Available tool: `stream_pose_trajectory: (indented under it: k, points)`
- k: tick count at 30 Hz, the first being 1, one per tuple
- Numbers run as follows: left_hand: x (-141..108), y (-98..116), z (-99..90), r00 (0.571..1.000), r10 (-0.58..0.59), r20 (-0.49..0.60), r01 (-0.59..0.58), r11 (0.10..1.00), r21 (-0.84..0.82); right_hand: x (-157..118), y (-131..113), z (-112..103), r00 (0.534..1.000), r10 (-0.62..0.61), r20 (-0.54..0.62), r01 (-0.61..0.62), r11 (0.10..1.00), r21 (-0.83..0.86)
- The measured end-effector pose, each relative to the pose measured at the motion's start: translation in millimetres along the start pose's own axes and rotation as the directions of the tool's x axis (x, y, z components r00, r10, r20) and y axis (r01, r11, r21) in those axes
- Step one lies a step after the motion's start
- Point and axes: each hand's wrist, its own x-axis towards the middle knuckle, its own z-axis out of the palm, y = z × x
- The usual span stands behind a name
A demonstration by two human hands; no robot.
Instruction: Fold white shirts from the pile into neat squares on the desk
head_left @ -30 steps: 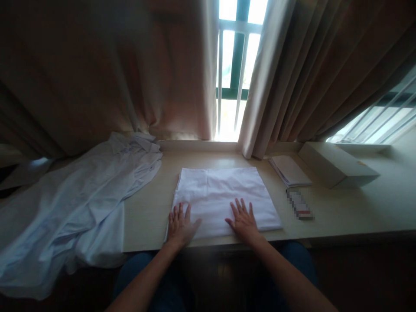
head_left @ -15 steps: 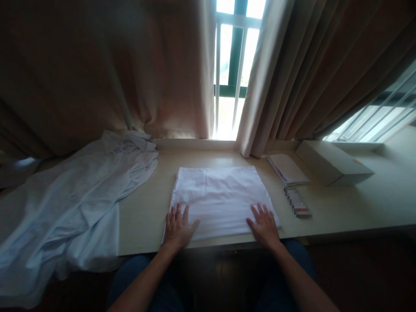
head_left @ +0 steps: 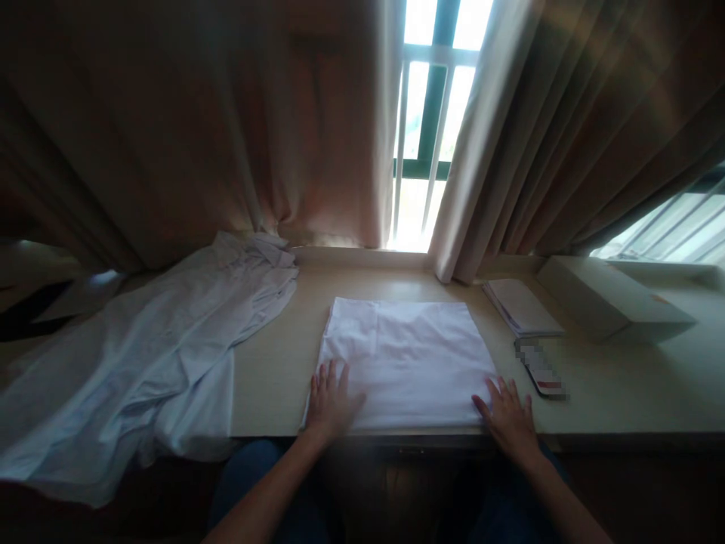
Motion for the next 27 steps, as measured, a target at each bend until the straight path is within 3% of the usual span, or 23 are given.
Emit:
stream_pose_trajectory:
  k: [3, 6, 9, 12, 15, 17, 20, 22, 27]
  points:
    - [-2.2, 5.2, -0.6, 1.0, 0.006, -0.001, -0.006, 1.0, -0.022, 19.7, -10.8, -12.7, 0.995, -0.041, -0.087, 0.041, 0.999, 0.007]
    - [10.7, 4.1, -8.5, 1.0, -0.025, 0.009, 0.025, 0.997, -0.07, 42.2, -23.4, -14.4, 0.992, -0.069, -0.105, 0.074, 0.997, 0.038]
    - [44.9, -7.7, -19.9, 0.986, -0.161, -0.038, 0.155, 0.979, -0.136, 53.3, -28.4, -2.8, 0.994, -0.014, -0.112, 0.024, 0.996, 0.082]
    - [91.6, -25.9, -26.4, 0.94, -0.338, -0.048, 0.319, 0.92, -0.229, 52.5, -27.5, 9.7, 0.988, 0.024, -0.154, -0.006, 0.993, 0.119]
    - [134.0, -40.2, -24.9, 0.841, -0.517, 0.162, 0.535, 0.746, -0.396, 49.8, -26.9, 12.6, 0.986, 0.03, -0.161, -0.007, 0.99, 0.141]
    - [154.4, -44.5, -21.4, 0.782, -0.562, 0.271, 0.618, 0.641, -0.455, 49.9, -27.8, 10.6, 0.987, 0.041, -0.156, -0.017, 0.989, 0.149]
    - [171.6, -46.3, -16.1, 0.748, -0.567, 0.345, 0.653, 0.539, -0.532, 51.8, -29.5, 7.5, 0.987, 0.055, -0.154, -0.031, 0.988, 0.152]
    - [175.8, -47.3, -14.2, 0.722, -0.562, 0.404, 0.671, 0.425, -0.607, 52.8, -30.0, 6.8, 0.985, 0.064, -0.159, -0.039, 0.987, 0.156]
    - [174.5, -51.4, -15.6, 0.65, -0.493, 0.578, 0.667, 0.005, -0.745, 52.8, -30.2, 5.9, 0.986, 0.072, -0.148, -0.044, 0.982, 0.182]
